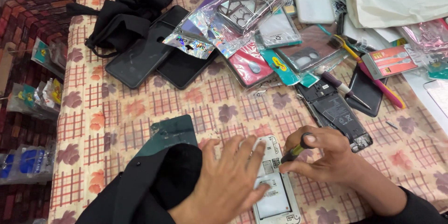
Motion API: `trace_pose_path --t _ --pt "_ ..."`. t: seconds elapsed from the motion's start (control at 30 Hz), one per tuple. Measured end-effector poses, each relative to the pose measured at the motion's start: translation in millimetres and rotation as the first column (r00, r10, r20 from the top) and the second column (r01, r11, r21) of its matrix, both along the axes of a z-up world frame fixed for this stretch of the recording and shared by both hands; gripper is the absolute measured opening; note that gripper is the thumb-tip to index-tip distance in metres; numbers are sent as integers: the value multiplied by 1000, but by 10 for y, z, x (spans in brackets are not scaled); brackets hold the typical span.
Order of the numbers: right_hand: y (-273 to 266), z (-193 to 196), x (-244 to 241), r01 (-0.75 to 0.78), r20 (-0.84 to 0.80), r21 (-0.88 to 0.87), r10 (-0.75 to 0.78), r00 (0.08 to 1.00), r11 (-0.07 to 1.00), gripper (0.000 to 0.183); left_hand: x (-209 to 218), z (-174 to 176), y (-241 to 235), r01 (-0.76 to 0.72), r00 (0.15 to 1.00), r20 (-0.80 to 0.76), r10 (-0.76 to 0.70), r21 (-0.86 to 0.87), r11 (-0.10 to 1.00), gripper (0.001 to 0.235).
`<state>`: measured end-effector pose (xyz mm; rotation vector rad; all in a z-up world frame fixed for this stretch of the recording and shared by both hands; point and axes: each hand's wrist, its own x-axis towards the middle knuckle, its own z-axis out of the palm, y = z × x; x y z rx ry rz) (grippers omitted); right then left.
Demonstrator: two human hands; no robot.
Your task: The person uses a screwdriver to remove screws from the back of a white smartphone, then separates the back cover to expose the internal components. The person continues to remove screws and detach the back cover, revealing the battery and circuit board.
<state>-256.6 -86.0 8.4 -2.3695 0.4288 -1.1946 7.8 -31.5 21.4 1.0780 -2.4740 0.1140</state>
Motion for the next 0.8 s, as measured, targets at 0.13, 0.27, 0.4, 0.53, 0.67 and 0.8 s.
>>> trace_pose_path --t 0.13,0.27,0.4,0.53,0.67,0.8 --pt "8 29 3 19 6 -7 -19 1000 1000 98 -10 83 -163 36 999 -32 -32 139 990 82" --pt "31 31 48 35 12 4 -35 999 999 98 -53 -28 -149 67 998 1 -68 144 987 76" --pt "23 67 28 51 -4 -45 -51 999 998 98 -88 -91 -107 61 998 -26 -61 20 998 61" --pt "49 30 -65 45 75 -3 -45 996 999 96 -92 -128 -62 72 997 -13 -72 -10 997 41" --pt "217 -56 -200 181 188 -7 -177 966 983 87 -79 -155 -67 81 997 -9 -81 -35 996 35" --pt "645 -62 -441 357 144 295 -410 901 887 57 -86 -146 -56 65 998 -11 -66 -33 997 33"
